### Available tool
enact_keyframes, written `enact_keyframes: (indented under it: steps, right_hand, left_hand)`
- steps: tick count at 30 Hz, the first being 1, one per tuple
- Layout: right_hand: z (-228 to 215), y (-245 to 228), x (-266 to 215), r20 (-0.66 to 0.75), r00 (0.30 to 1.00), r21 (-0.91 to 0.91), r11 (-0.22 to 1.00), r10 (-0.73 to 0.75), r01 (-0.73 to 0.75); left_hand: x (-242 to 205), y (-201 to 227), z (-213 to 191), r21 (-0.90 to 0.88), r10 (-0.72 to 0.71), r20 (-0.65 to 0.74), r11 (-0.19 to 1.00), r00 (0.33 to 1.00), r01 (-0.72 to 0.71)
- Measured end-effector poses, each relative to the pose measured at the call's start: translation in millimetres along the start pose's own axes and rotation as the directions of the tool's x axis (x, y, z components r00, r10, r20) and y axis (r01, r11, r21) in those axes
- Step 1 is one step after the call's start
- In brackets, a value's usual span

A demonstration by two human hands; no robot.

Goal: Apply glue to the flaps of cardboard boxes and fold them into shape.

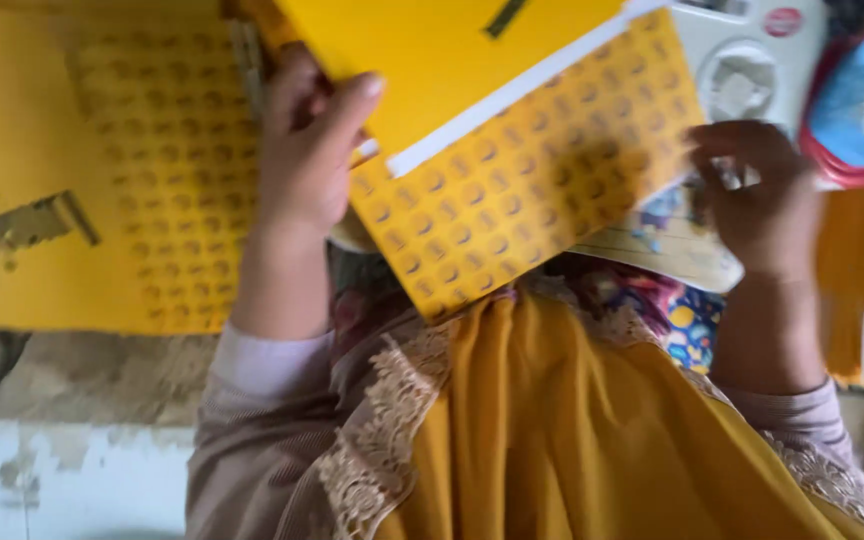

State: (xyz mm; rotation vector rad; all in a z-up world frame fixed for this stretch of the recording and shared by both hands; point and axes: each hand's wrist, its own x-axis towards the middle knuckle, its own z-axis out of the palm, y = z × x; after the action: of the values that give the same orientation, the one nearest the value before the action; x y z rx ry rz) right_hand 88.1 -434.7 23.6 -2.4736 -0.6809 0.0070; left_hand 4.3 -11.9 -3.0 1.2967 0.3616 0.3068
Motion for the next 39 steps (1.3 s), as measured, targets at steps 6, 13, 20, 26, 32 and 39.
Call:
enact_keyframes:
  steps: [6, 13, 20, 26, 32, 39]
  right_hand:
    - [83, -120, 72, 0.141, 0.757, -0.03, 0.762, -0.638, 0.647]
    - [98, -146, 73, 0.133, 0.708, -0.003, 0.714, -0.694, 0.7]
    - [78, -158, 51, -0.177, 0.626, -0.165, 0.649, -0.76, 0.742]
    - [77, -163, 52, -0.176, 0.634, -0.194, 0.658, -0.753, 0.728]
    - [79, -161, 52, -0.147, 0.667, -0.196, 0.682, -0.731, 0.704]
    - [81, -157, 54, -0.137, 0.71, -0.186, 0.722, -0.69, 0.666]
  left_hand:
    - [-12, 28, 12, -0.094, 0.277, 0.294, 0.961, 0.915, -0.261]
    - [-11, 41, -3, -0.05, 0.327, 0.263, 0.944, 0.907, -0.326]
    - [-3, 24, 1, 0.009, 0.375, 0.274, 0.92, 0.886, -0.392]
    - [-14, 28, -7, 0.148, 0.37, 0.339, 0.887, 0.865, -0.437]
    - [-16, 32, -14, 0.261, 0.333, 0.342, 0.865, 0.879, -0.429]
    - [-20, 32, -14, 0.212, 0.324, 0.347, 0.887, 0.88, -0.41]
